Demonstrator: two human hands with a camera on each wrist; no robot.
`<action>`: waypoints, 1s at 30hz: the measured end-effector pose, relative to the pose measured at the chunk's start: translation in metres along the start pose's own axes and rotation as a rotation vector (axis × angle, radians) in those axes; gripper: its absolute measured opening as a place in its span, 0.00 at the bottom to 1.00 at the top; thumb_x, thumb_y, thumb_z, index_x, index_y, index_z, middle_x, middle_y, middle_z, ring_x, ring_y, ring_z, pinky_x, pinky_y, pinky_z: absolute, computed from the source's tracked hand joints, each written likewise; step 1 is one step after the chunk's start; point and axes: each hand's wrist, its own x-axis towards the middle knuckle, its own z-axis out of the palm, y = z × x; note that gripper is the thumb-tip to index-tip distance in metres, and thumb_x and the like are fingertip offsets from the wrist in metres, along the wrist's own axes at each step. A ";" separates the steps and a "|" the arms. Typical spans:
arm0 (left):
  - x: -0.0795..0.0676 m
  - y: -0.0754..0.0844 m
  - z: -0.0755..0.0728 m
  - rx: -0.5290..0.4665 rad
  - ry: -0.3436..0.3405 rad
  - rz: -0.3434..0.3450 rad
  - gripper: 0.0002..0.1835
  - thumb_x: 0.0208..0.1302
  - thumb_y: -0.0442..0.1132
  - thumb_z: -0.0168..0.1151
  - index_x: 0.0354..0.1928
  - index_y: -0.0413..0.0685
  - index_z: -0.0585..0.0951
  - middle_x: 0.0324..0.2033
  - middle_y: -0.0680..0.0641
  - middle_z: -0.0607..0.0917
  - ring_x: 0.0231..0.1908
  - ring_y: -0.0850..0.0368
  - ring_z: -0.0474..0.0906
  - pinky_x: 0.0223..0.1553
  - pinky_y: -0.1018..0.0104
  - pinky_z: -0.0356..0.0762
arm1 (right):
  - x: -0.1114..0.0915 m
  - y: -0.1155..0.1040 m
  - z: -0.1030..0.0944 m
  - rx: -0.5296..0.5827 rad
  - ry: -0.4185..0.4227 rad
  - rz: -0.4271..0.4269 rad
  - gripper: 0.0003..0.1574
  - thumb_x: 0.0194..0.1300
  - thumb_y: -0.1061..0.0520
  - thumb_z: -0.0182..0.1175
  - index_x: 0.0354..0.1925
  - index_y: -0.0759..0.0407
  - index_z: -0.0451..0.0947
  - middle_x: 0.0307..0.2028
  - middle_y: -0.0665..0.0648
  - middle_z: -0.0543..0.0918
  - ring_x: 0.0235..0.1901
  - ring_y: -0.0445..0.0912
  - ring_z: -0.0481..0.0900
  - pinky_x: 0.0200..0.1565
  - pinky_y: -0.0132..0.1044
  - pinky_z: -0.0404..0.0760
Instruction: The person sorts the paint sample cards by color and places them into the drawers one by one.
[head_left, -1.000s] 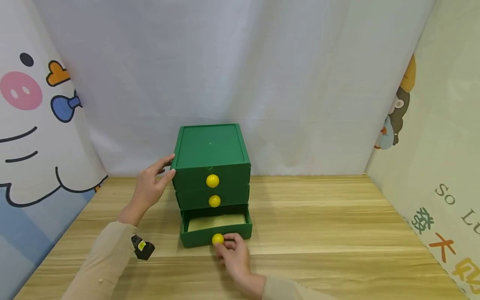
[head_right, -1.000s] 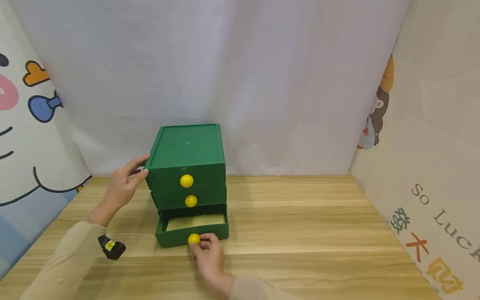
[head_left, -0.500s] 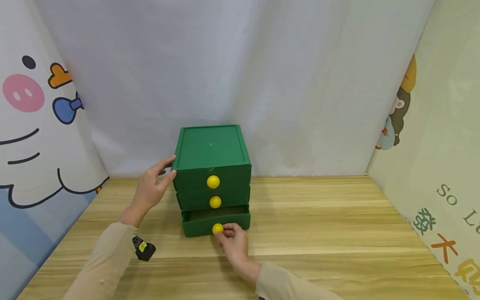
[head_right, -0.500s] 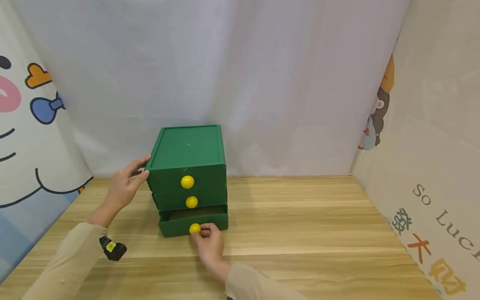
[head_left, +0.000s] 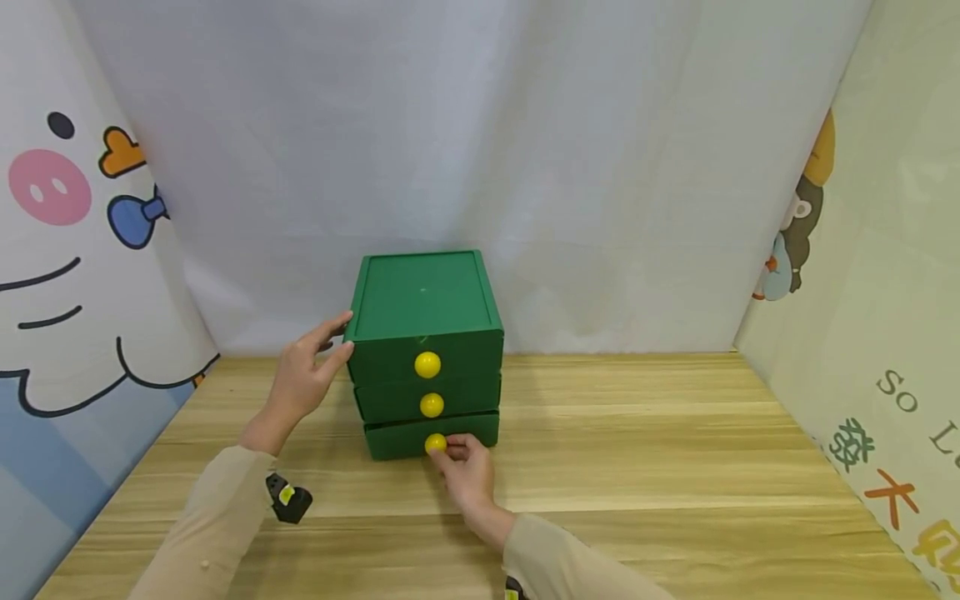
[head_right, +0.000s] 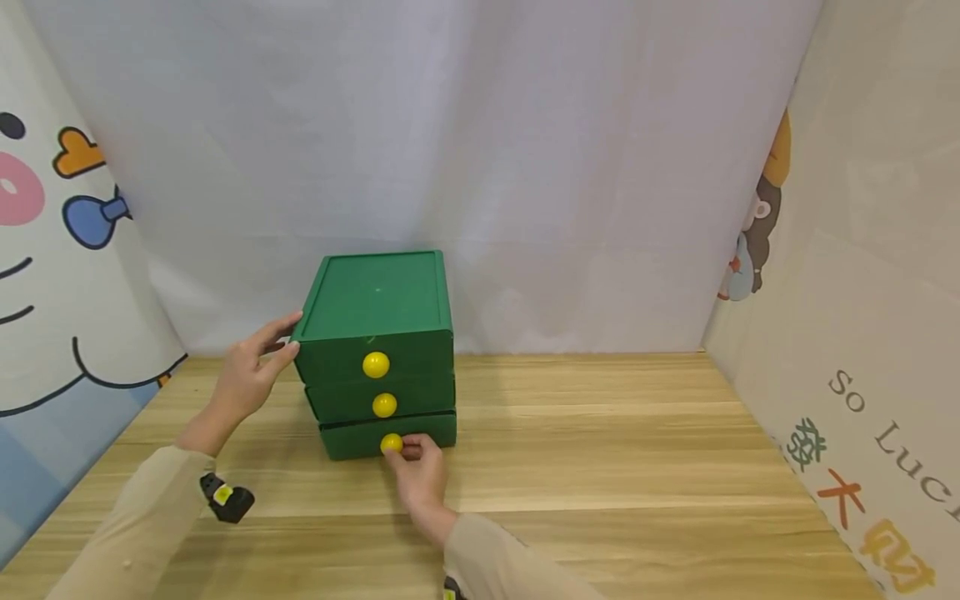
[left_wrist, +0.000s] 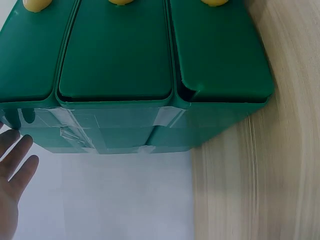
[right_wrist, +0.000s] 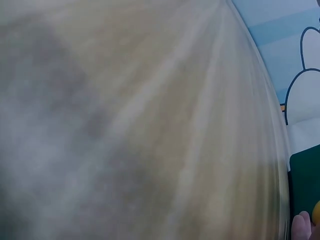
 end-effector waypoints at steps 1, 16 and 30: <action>0.000 0.000 0.000 -0.001 0.001 0.001 0.22 0.65 0.34 0.51 0.60 0.34 0.69 0.54 0.33 0.73 0.50 0.38 0.72 0.48 0.46 0.73 | 0.001 0.000 0.000 0.003 0.003 0.002 0.15 0.55 0.62 0.63 0.40 0.70 0.74 0.31 0.59 0.80 0.24 0.47 0.78 0.23 0.31 0.77; 0.000 -0.001 0.001 -0.004 0.003 0.000 0.22 0.65 0.34 0.51 0.60 0.34 0.69 0.55 0.33 0.73 0.51 0.38 0.72 0.48 0.46 0.73 | 0.008 -0.005 0.002 -0.009 0.017 0.023 0.15 0.54 0.63 0.63 0.39 0.71 0.74 0.28 0.60 0.80 0.22 0.48 0.78 0.22 0.32 0.77; -0.007 -0.004 -0.007 0.056 -0.041 -0.025 0.24 0.68 0.37 0.48 0.64 0.35 0.63 0.56 0.32 0.71 0.52 0.38 0.71 0.48 0.46 0.72 | 0.008 -0.015 -0.043 -0.190 -0.132 -0.075 0.20 0.59 0.58 0.60 0.48 0.69 0.74 0.40 0.64 0.80 0.36 0.51 0.79 0.35 0.38 0.80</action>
